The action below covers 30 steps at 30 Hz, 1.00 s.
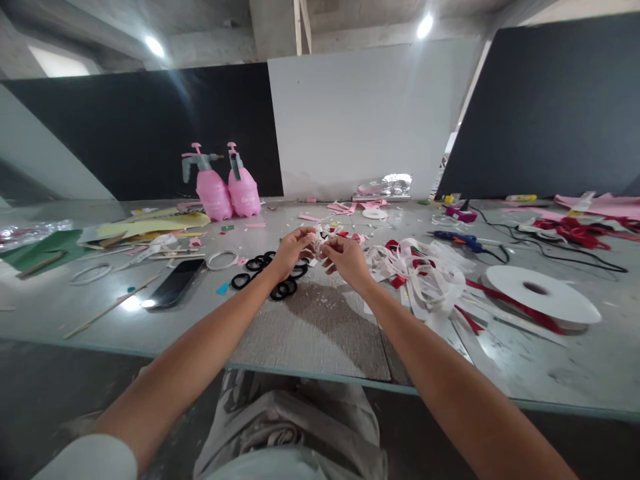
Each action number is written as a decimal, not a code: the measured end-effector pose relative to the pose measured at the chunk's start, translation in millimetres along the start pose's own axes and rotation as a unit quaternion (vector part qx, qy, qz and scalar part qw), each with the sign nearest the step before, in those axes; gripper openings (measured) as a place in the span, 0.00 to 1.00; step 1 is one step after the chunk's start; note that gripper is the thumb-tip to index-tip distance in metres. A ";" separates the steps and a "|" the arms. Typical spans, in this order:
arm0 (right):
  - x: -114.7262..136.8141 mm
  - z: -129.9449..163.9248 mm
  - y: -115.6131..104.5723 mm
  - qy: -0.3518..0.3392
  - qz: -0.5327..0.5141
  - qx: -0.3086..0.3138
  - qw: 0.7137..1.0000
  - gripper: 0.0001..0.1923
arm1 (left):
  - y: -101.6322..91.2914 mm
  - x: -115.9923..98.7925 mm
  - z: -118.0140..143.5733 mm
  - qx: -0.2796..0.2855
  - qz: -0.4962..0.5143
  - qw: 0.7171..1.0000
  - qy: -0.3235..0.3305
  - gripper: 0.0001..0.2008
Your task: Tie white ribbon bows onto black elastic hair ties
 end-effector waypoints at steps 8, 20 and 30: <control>3.7 2.7 -5.0 0.028 -0.063 -0.029 0.997 0.14 | 8.3 6.2 3.2 0.056 -0.022 0.997 -0.039 0.18; 7.9 0.8 -12.0 -0.049 0.098 -0.076 0.991 0.12 | 8.7 -1.9 4.3 0.032 -0.026 0.999 -0.007 0.22; 22.3 0.9 -7.2 -0.083 0.091 0.022 0.992 0.20 | 17.2 -2.0 9.5 0.105 -0.043 0.993 -0.034 0.27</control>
Point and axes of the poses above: each hand's wrist, its own z-axis away from the middle knuckle, its own y-axis out of the palm, x = y × z, the point moved 6 cm from there along -z, towards the middle knuckle, and after that the axes turned 6 degrees about y, right-handed, at the moved point
